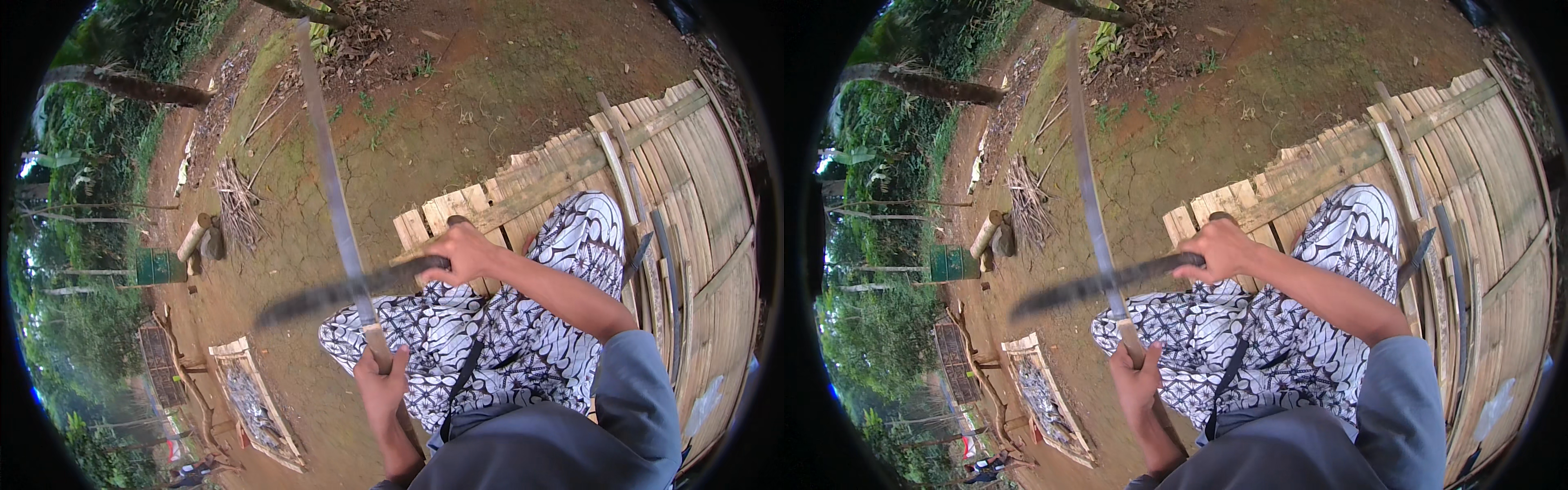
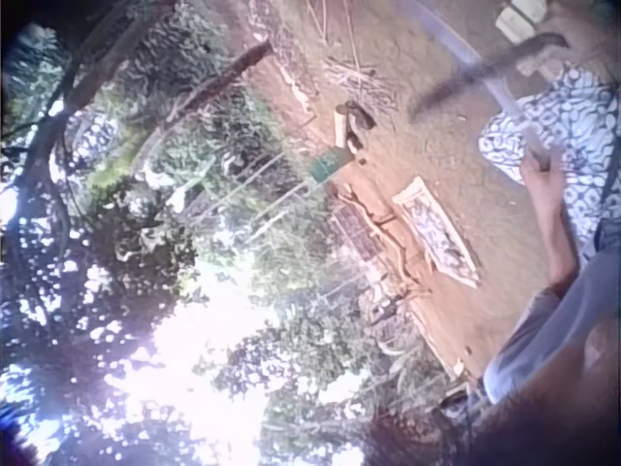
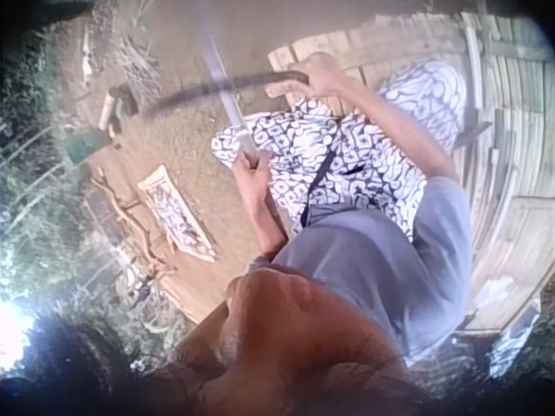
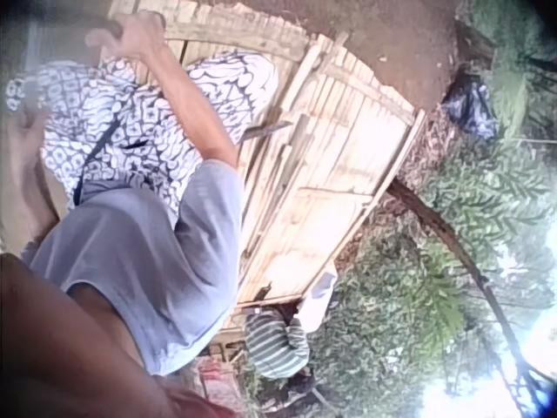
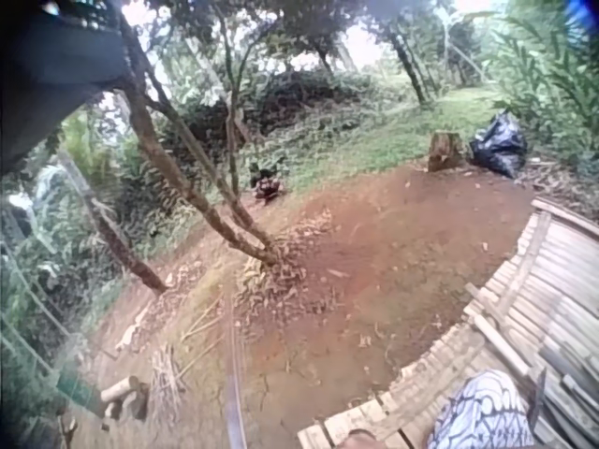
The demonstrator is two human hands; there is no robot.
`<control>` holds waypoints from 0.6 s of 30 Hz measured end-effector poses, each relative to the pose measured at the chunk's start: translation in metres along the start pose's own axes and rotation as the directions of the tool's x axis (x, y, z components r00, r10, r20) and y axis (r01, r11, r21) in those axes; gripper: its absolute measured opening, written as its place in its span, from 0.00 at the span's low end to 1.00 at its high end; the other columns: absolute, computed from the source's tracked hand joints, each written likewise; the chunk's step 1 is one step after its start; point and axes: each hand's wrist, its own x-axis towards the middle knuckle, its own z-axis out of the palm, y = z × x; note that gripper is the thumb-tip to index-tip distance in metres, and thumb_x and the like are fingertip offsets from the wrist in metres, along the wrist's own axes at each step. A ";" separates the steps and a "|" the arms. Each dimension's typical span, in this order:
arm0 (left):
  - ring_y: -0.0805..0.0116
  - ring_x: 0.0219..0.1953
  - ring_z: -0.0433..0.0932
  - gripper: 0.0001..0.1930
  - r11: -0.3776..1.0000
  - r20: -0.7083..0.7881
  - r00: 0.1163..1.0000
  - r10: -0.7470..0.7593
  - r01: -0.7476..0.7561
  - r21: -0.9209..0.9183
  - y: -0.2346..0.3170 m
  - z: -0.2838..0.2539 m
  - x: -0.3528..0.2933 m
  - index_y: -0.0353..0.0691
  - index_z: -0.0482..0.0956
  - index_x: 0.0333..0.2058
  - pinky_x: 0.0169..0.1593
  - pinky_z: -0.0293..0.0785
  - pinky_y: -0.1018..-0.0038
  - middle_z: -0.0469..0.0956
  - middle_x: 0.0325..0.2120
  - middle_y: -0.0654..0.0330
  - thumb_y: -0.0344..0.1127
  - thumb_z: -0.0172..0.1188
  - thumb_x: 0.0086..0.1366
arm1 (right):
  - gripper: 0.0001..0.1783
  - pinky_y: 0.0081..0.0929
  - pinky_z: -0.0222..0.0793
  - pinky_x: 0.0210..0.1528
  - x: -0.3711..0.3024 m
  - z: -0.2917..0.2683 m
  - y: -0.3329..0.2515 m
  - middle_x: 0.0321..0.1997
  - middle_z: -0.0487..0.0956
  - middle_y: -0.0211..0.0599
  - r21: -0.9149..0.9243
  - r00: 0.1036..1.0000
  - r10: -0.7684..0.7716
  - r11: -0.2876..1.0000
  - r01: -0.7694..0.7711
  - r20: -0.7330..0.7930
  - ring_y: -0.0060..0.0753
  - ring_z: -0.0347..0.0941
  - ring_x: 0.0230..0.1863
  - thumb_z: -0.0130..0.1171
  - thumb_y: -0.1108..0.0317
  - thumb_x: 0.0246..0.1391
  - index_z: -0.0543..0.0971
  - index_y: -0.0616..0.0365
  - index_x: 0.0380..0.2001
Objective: The person sits cross-legged on a bamboo mat and uses a large knife to shave a long bamboo stick. They hold the stick with one hand and repeatedly scrape the blade along its length to remove the outer layer, occasionally adjusting their grip.
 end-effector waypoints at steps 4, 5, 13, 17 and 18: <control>0.80 0.10 0.66 0.13 0.999 -0.010 1.000 0.023 -0.023 -0.041 -0.002 -0.007 0.000 0.34 0.67 0.23 0.12 0.60 0.80 0.67 0.12 0.66 0.30 0.65 0.59 | 0.28 0.41 0.68 0.21 0.008 -0.006 -0.007 0.13 0.74 0.43 0.047 0.989 0.144 0.988 -0.146 0.039 0.48 0.74 0.18 0.55 0.39 0.52 0.78 0.57 0.23; 0.81 0.10 0.65 0.14 0.996 -0.002 1.000 0.029 -0.029 -0.087 0.000 -0.005 0.001 0.35 0.67 0.23 0.12 0.60 0.80 0.67 0.12 0.67 0.30 0.65 0.59 | 0.28 0.41 0.68 0.21 0.009 -0.008 -0.012 0.14 0.74 0.44 0.052 0.998 0.046 0.997 -0.049 0.041 0.48 0.74 0.18 0.55 0.39 0.52 0.79 0.57 0.23; 0.82 0.10 0.64 0.13 1.000 0.117 0.993 0.003 -0.003 0.000 -0.010 -0.005 0.002 0.36 0.67 0.24 0.11 0.58 0.79 0.66 0.11 0.67 0.29 0.66 0.58 | 0.26 0.40 0.65 0.19 0.003 -0.006 -0.007 0.12 0.73 0.39 0.050 0.995 -0.062 0.997 0.058 0.075 0.46 0.72 0.16 0.58 0.40 0.50 0.77 0.54 0.20; 0.82 0.10 0.64 0.13 0.998 0.123 0.992 0.012 -0.005 -0.060 -0.005 -0.006 0.002 0.36 0.67 0.24 0.11 0.58 0.80 0.66 0.11 0.67 0.29 0.66 0.58 | 0.28 0.41 0.67 0.21 0.000 0.000 -0.014 0.13 0.73 0.40 0.049 0.999 -0.047 0.998 0.046 0.010 0.47 0.73 0.17 0.57 0.39 0.51 0.77 0.55 0.20; 0.82 0.10 0.64 0.14 0.998 0.122 0.992 0.011 -0.003 -0.069 -0.006 -0.006 0.001 0.36 0.67 0.23 0.11 0.58 0.80 0.66 0.11 0.67 0.29 0.66 0.58 | 0.28 0.41 0.67 0.21 -0.001 0.002 -0.019 0.13 0.74 0.40 0.041 0.994 -0.106 0.994 0.106 -0.005 0.47 0.73 0.17 0.57 0.39 0.51 0.77 0.55 0.20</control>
